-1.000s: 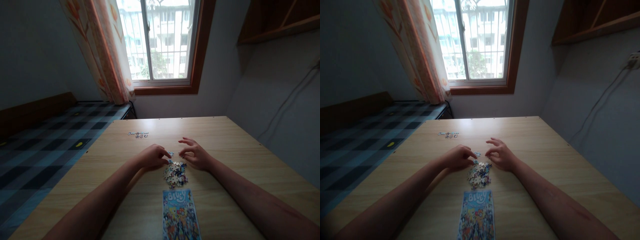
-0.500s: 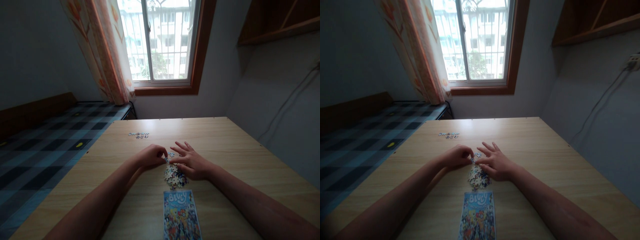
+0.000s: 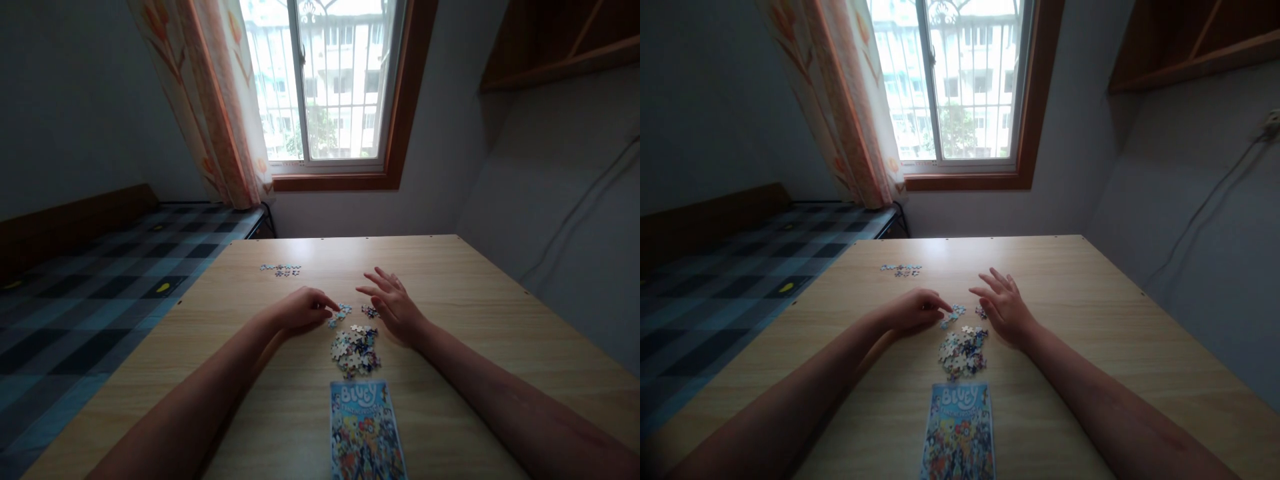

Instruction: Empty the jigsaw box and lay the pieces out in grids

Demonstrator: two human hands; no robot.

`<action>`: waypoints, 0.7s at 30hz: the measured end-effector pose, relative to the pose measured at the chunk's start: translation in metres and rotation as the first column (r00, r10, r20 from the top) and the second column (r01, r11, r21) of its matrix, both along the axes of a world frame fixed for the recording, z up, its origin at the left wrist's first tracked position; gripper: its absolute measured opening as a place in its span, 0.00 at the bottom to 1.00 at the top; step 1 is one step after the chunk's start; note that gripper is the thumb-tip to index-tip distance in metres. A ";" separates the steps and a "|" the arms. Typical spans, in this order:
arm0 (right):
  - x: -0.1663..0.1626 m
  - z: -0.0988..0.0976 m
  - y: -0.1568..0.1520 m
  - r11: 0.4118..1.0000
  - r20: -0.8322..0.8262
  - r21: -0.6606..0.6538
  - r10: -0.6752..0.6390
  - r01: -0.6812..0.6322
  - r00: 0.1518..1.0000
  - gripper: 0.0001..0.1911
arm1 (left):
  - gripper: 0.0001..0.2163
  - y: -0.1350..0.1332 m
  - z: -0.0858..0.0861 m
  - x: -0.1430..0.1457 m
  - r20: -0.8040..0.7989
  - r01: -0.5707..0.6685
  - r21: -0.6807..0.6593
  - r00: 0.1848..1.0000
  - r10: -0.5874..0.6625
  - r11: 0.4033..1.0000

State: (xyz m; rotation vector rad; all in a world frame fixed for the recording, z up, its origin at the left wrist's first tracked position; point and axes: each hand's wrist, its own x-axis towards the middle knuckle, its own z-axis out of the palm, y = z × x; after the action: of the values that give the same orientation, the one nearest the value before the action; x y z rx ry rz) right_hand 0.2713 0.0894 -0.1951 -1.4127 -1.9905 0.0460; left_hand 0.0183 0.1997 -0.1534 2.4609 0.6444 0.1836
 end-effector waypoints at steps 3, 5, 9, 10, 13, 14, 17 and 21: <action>0.007 -0.003 0.005 0.998 -0.078 0.032 -0.053 0.056 0.996 0.25 | 0.13 -0.001 0.003 0.001 -0.044 0.048 0.056 0.998 -0.046 0.997; 0.010 -0.005 0.007 0.997 -0.106 0.052 -0.048 0.054 0.993 0.24 | 0.12 0.003 0.005 -0.002 -0.079 0.059 0.050 0.995 -0.055 0.997; 0.010 -0.007 0.009 0.997 -0.107 0.071 -0.030 0.038 0.994 0.20 | 0.09 0.022 0.006 -0.022 -0.141 -0.029 -0.013 0.990 0.027 1.000; 0.010 -0.008 0.009 0.997 -0.099 0.074 -0.028 0.036 0.995 0.19 | 0.08 0.028 0.007 -0.030 -0.161 -0.071 -0.014 0.985 0.068 0.997; 0.010 -0.010 0.010 0.995 -0.073 0.090 -0.033 0.040 0.997 0.16 | 0.08 0.046 0.008 -0.056 -0.193 -0.227 0.038 0.954 0.230 0.973; 0.011 -0.010 0.010 0.995 -0.067 0.095 -0.038 0.044 0.997 0.16 | 0.09 0.052 0.007 -0.064 -0.184 -0.271 0.044 0.944 0.274 0.962; 0.011 -0.012 0.011 0.994 -0.056 0.099 -0.050 0.055 0.997 0.16 | 0.10 0.065 0.006 -0.088 -0.135 -0.388 0.034 0.911 0.389 0.921; 0.010 -0.011 0.010 0.994 -0.067 0.098 -0.050 0.056 0.997 0.15 | 0.12 0.078 0.004 -0.114 -0.093 -0.544 0.159 0.822 0.561 0.824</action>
State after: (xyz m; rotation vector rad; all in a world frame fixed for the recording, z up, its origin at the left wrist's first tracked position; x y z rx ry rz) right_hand 0.2817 0.0996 -0.2063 -1.3820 -1.8760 -0.0312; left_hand -0.0958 0.2777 -0.1495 2.3471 1.4490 0.2893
